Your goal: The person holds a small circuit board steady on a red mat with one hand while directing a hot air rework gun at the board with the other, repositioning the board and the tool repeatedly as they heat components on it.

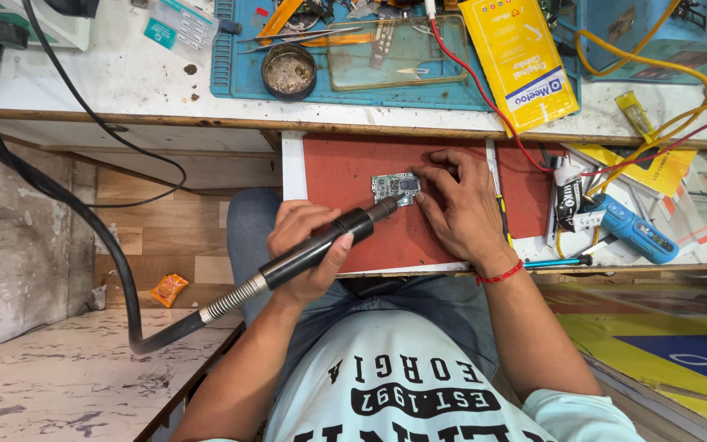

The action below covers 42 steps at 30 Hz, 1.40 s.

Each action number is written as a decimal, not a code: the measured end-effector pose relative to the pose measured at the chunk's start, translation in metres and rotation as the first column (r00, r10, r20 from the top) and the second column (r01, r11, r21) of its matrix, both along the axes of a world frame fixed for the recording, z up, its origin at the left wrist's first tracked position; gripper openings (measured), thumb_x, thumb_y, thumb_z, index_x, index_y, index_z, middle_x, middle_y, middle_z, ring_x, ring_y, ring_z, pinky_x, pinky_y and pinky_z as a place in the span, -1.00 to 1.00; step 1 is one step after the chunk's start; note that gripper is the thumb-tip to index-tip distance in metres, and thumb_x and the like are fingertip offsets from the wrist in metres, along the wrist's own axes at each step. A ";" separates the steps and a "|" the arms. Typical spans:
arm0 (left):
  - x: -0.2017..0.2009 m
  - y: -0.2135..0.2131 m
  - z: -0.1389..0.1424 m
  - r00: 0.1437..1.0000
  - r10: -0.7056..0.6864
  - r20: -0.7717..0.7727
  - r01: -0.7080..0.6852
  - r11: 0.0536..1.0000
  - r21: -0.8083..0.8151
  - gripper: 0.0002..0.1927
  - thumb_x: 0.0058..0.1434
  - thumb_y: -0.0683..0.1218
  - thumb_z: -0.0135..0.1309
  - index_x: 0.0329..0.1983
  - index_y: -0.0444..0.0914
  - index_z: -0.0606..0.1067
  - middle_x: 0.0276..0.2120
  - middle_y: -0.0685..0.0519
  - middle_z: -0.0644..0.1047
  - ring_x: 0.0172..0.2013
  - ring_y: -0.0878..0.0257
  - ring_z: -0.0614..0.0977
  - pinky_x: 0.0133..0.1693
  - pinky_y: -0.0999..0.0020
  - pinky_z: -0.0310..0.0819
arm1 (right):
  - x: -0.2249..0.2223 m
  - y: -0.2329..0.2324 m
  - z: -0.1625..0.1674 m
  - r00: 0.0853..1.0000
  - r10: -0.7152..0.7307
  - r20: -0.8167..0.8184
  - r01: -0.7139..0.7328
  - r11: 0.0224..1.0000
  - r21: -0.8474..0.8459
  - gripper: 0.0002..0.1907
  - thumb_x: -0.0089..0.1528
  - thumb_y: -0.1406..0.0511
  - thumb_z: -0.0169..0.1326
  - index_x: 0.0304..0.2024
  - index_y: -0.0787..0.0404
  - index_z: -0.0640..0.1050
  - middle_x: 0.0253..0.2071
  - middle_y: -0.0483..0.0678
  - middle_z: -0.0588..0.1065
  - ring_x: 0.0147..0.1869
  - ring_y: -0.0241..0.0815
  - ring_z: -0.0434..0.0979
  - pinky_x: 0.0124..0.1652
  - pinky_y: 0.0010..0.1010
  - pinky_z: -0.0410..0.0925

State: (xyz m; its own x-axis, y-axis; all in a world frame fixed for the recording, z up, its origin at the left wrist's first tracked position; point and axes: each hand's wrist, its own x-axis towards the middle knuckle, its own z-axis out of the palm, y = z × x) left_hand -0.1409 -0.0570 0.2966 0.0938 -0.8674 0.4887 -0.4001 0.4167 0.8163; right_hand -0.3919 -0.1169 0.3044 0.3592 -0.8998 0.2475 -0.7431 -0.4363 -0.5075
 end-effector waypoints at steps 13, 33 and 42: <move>-0.001 -0.002 -0.001 0.987 0.163 0.003 -0.163 0.986 0.037 -0.67 0.27 0.01 0.23 -0.12 -0.37 0.56 -0.24 -0.10 0.61 -0.13 0.05 0.61 0.00 0.21 0.51 | 0.000 -0.002 -0.001 1.000 -0.004 -0.003 0.004 1.000 0.004 -0.59 0.20 0.30 0.26 0.12 0.10 0.58 0.18 0.04 0.41 0.23 0.14 0.34 0.20 -0.10 0.27; 0.000 -0.002 0.000 1.000 0.007 0.026 -0.008 0.999 0.039 -0.63 0.23 0.04 0.26 -0.13 -0.36 0.57 -0.25 -0.09 0.63 -0.14 0.03 0.62 0.02 0.17 0.50 | 0.001 0.001 0.003 1.000 0.028 -0.006 -0.028 0.999 0.046 -0.61 0.16 0.29 0.28 0.07 0.05 0.61 0.20 -0.01 0.42 0.20 0.09 0.35 0.16 -0.12 0.29; 0.002 0.000 0.002 0.998 -0.027 0.059 0.027 1.000 -0.002 -0.64 0.19 0.04 0.26 -0.15 -0.34 0.58 -0.24 -0.08 0.63 -0.17 0.05 0.62 0.03 0.15 0.49 | 0.001 0.002 0.003 0.999 0.039 -0.018 -0.038 0.998 0.041 -0.58 0.16 0.28 0.29 0.10 0.04 0.61 0.21 0.01 0.42 0.21 0.10 0.34 0.18 -0.12 0.28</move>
